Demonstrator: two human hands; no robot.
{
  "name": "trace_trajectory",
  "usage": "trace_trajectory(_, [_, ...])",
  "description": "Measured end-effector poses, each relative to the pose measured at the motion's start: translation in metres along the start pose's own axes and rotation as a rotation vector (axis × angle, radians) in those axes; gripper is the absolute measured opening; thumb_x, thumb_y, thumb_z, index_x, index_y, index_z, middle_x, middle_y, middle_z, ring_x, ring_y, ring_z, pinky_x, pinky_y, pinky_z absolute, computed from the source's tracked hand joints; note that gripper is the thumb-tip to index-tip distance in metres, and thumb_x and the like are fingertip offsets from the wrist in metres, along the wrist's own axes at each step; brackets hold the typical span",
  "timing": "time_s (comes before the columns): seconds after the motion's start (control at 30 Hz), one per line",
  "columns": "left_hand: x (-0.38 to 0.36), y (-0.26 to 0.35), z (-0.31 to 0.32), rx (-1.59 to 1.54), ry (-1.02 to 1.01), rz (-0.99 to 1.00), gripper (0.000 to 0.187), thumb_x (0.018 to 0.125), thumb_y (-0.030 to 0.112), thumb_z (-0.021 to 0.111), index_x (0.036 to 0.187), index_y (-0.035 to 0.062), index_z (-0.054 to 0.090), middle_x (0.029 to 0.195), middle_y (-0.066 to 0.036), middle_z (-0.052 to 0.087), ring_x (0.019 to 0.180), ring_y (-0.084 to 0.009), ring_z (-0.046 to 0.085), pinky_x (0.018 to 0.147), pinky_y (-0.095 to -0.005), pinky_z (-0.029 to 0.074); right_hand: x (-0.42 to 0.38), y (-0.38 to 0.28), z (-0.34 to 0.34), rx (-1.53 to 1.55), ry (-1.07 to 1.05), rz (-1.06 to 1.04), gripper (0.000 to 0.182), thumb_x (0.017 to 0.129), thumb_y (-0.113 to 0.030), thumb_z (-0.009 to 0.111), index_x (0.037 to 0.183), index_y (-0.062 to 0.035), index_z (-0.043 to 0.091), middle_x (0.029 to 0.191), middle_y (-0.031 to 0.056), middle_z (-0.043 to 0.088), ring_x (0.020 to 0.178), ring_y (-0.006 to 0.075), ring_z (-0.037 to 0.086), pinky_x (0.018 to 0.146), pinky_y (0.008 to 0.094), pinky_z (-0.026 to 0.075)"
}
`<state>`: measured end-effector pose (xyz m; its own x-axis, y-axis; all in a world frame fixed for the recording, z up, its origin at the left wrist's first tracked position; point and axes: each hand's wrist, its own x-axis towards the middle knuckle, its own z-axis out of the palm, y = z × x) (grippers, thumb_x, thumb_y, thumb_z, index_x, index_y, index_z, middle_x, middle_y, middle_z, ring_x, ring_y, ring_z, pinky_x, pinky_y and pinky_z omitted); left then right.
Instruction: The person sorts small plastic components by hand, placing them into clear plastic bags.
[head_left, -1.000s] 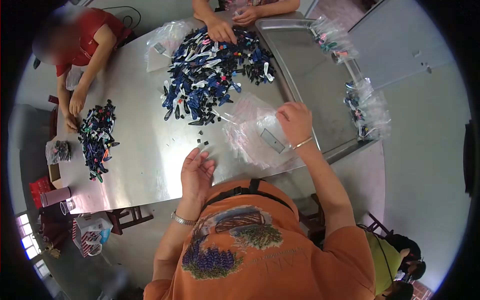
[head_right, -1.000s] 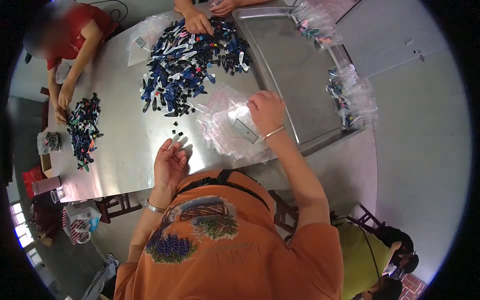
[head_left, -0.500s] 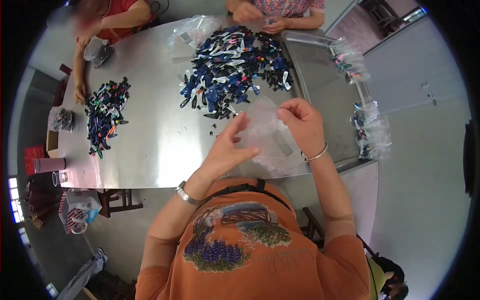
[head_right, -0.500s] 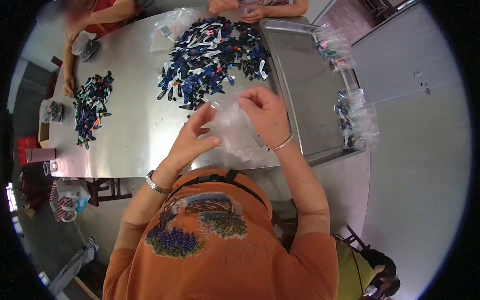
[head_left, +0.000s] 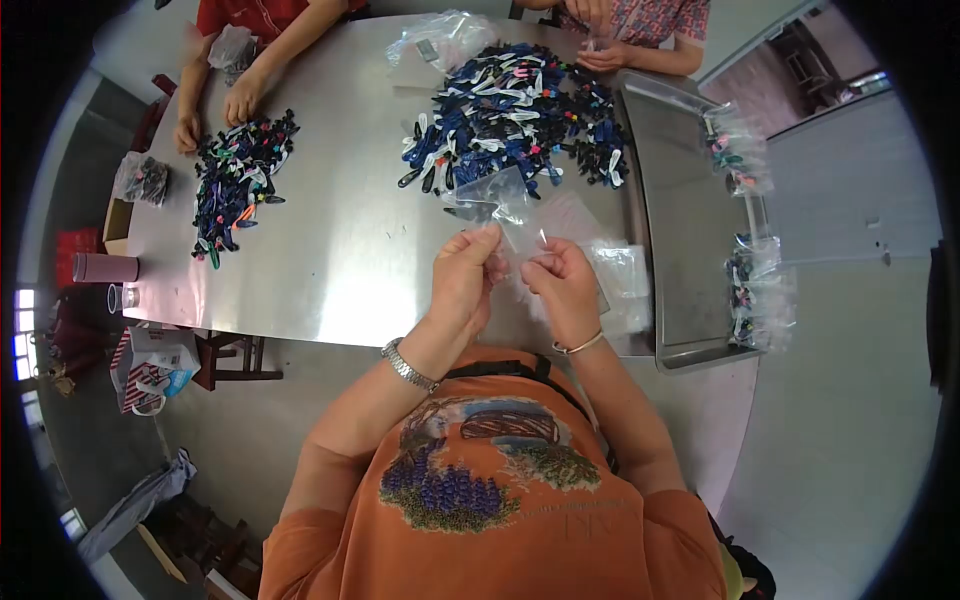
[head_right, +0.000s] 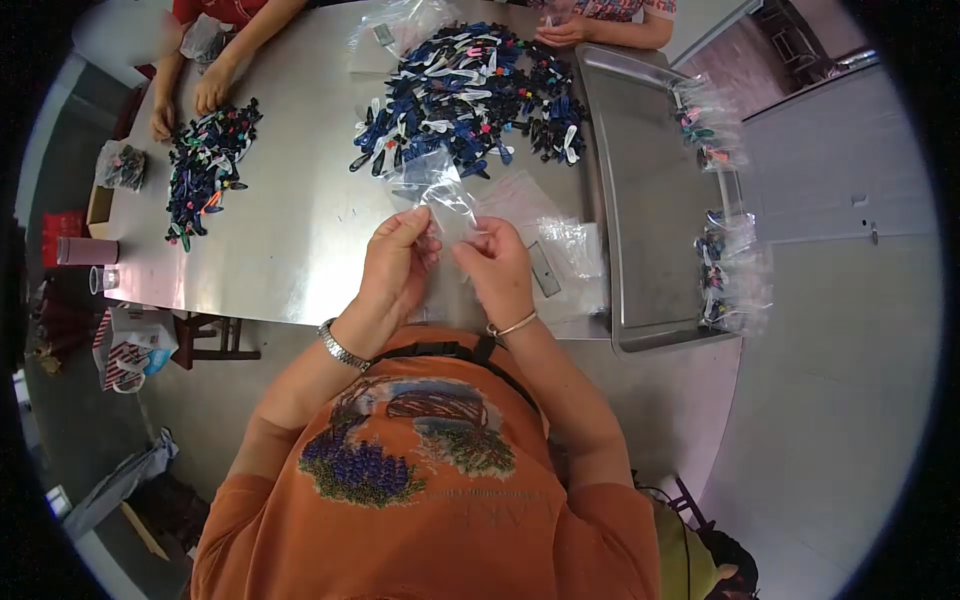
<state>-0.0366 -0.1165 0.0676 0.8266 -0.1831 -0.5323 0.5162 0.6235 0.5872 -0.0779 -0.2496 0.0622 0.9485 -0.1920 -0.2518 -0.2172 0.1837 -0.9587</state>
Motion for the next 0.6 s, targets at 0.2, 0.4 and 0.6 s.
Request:
trace_trajectory(0.2, [0.0,-0.005,-0.004,-0.042,0.027,-0.012,0.012,0.087,0.018,0.064,0.085,0.0086,0.056,0.073,0.0,0.059,0.058,-0.0087,0.054,0.052,-0.0208,0.042,0.013,0.012,0.008,-0.079,0.064,-0.078,0.03,0.078,0.0,0.064,0.106,0.0008,0.054,0.087,0.0047,0.061,0.073,0.0083,0.057,0.065,0.0199,0.046])
trace_trajectory(0.4, [0.0,-0.01,-0.008,0.014,0.059,0.071,0.01,0.088,0.016,0.062,0.088,0.007,0.057,0.073,-0.002,0.06,0.058,-0.0102,0.053,0.055,-0.0232,0.043,0.017,0.011,0.019,-0.579,0.178,-0.447,0.044,0.071,-0.005,0.066,0.113,-0.0041,0.055,0.095,0.0074,0.061,0.082,0.0204,0.058,0.076,0.0321,0.047])
trace_trajectory(0.6, [0.0,-0.01,-0.022,0.158,-0.043,0.027,0.012,0.088,0.017,0.061,0.091,0.0063,0.056,0.076,-0.001,0.06,0.061,-0.0102,0.054,0.054,-0.0227,0.043,0.02,0.005,0.016,-1.056,0.158,-1.009,0.025,0.074,-0.012,0.064,0.099,-0.0104,0.063,0.097,0.0045,0.061,0.092,0.0235,0.055,0.084,0.0394,0.037])
